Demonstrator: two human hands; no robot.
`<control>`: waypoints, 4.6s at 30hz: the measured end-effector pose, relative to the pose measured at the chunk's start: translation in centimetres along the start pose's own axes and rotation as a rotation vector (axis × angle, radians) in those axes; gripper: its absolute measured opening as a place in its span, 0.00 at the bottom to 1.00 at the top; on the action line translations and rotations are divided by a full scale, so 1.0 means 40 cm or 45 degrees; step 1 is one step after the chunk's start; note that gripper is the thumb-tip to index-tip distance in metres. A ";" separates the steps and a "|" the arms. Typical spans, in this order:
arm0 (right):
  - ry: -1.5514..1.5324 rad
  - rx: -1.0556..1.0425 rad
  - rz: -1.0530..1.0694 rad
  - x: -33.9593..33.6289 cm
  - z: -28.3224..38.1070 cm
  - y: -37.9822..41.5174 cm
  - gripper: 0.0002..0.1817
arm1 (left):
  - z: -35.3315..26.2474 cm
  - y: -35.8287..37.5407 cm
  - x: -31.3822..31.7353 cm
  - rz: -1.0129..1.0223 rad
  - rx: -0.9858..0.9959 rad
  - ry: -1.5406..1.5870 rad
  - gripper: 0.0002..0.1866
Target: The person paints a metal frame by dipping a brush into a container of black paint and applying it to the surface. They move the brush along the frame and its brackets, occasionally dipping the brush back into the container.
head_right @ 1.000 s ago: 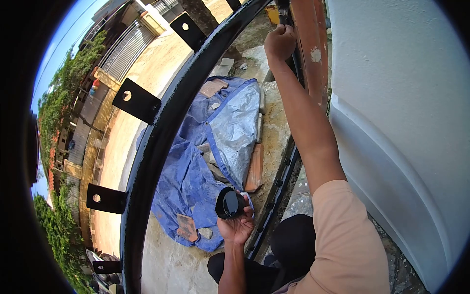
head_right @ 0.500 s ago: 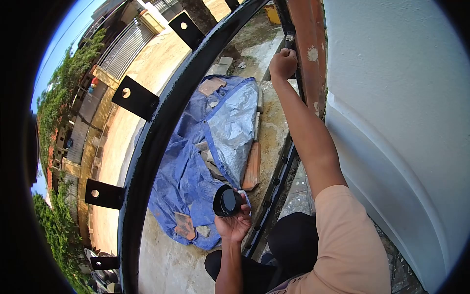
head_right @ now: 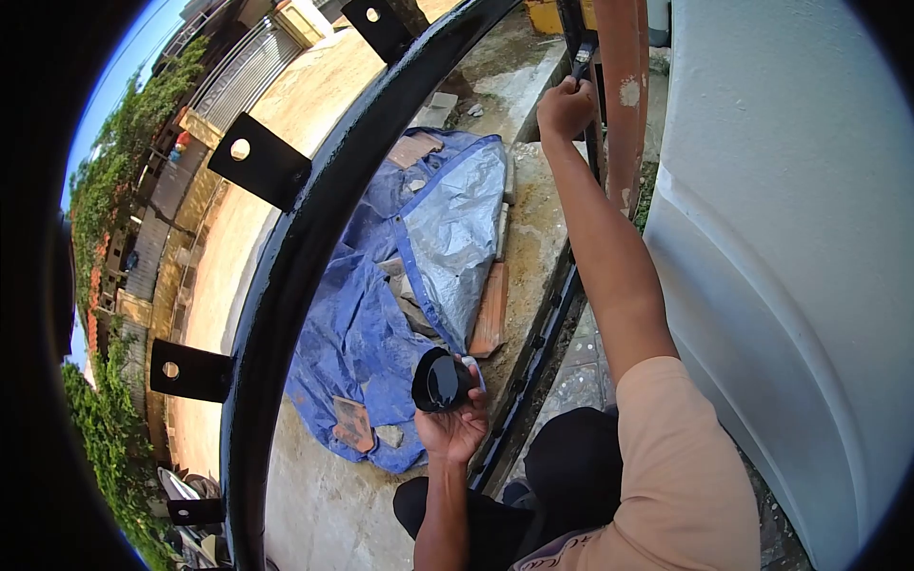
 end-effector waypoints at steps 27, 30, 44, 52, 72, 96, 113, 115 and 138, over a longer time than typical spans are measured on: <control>0.121 0.799 1.211 -0.623 0.090 0.529 0.24 | 0.124 0.231 0.195 0.012 -0.246 0.052 0.30; -0.121 0.836 1.232 -0.568 0.083 0.528 0.22 | 0.155 0.215 0.164 0.020 -0.195 0.145 0.32; -0.464 0.050 0.607 -0.080 0.174 0.188 0.09 | 0.177 0.067 0.061 -0.133 -0.220 0.129 0.31; -0.281 -0.352 0.448 0.080 0.265 0.037 0.09 | 0.123 0.099 0.066 -0.083 -0.142 0.266 0.32; -0.307 -0.079 1.536 -0.405 0.406 0.771 0.18 | 0.187 0.488 0.097 0.059 0.579 0.459 0.34; 0.071 -2.008 1.188 -0.639 0.650 1.033 0.14 | 0.120 1.365 -0.257 0.086 1.194 0.399 0.37; 0.454 -0.772 1.174 -0.578 0.572 1.040 0.08 | 0.192 1.560 -0.707 -0.057 1.525 0.673 0.36; 0.368 -0.610 1.301 -0.597 0.611 1.153 0.07 | 0.193 1.565 -0.721 -0.023 1.538 0.692 0.36; 0.401 -2.004 1.667 -0.903 0.669 1.589 0.11 | 0.213 1.573 -0.765 -0.125 1.582 0.816 0.36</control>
Point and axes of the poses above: each hand's wrist, its own y-axis away from the middle knuckle, its own x-axis out of the palm, z = x × y, the point moved 8 cm from there along -y, towards the middle knuckle, and after that the axes turned 7 degrees about -z, right-handed, at the moved point
